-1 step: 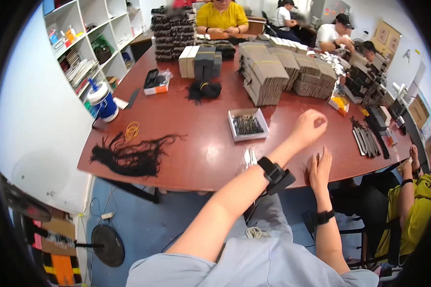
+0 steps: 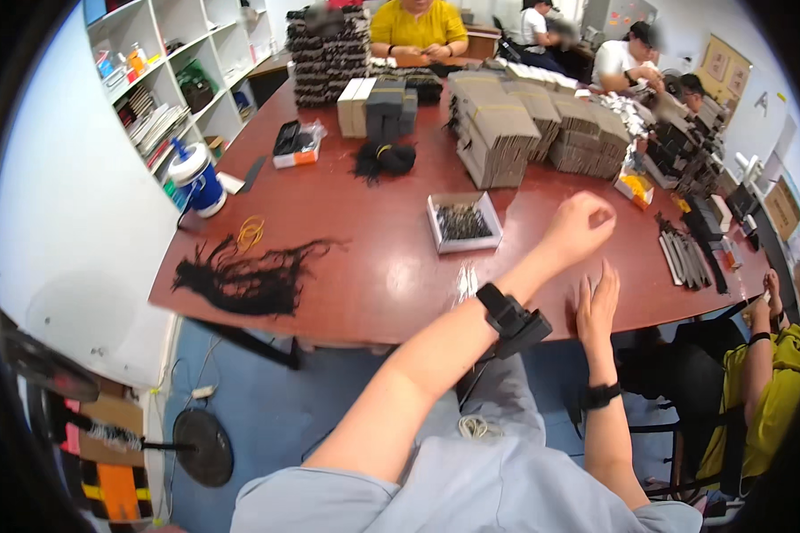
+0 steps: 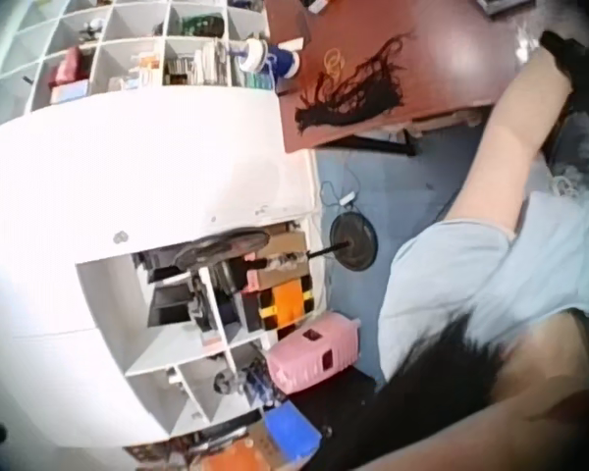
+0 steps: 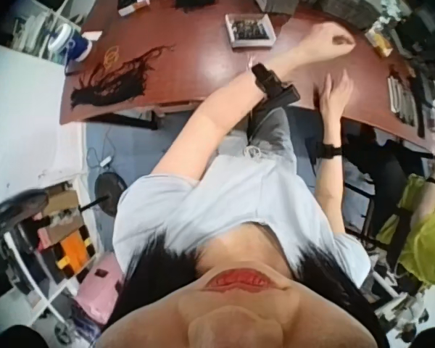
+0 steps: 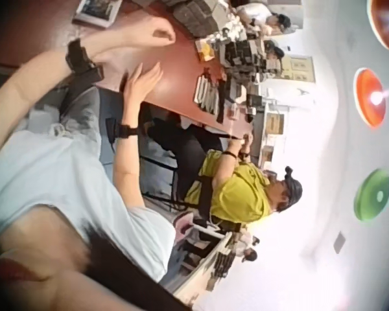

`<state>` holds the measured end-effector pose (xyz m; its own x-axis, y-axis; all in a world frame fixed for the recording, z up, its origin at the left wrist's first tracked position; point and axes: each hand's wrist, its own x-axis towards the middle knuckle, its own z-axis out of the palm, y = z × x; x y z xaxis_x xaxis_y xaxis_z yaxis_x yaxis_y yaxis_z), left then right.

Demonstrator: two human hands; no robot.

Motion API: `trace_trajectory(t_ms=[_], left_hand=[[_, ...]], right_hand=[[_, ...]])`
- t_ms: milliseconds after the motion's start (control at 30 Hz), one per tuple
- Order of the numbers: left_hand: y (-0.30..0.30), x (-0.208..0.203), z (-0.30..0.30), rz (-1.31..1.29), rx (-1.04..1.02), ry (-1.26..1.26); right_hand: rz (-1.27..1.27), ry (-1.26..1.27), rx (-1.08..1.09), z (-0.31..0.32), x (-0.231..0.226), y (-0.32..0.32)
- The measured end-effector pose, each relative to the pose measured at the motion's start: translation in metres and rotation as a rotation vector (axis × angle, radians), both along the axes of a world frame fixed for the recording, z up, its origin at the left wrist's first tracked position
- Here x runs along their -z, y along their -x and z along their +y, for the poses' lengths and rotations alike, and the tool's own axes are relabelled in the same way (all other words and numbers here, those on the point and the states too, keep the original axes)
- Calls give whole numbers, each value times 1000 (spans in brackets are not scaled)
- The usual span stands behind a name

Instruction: Assembling and bundling identification tags by attaching elastic strings.

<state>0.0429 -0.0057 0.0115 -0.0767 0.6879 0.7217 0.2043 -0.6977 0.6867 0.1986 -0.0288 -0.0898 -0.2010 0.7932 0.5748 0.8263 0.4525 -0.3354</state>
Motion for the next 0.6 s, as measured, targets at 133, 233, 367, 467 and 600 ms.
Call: trace_trajectory(t_ms=[133, 233, 367, 467, 600], left_hand=[[18, -44, -76, 111, -9, 31], [45, -38, -124, 276, -106, -34], [79, -27, -181, 219, -371, 198], [105, -16, -219, -320, -96, 433], [162, 6, -269, -1116, 334, 629]], right_hand=[[-46, 37, 80, 0, -3, 1], [-61, 55, 86, -2, -6, 3], [-34, 63, 69, 3, 0, 6], [-14, 44, 61, 3, 2, 5], [-8, 32, 70, 3, 5, 7]])
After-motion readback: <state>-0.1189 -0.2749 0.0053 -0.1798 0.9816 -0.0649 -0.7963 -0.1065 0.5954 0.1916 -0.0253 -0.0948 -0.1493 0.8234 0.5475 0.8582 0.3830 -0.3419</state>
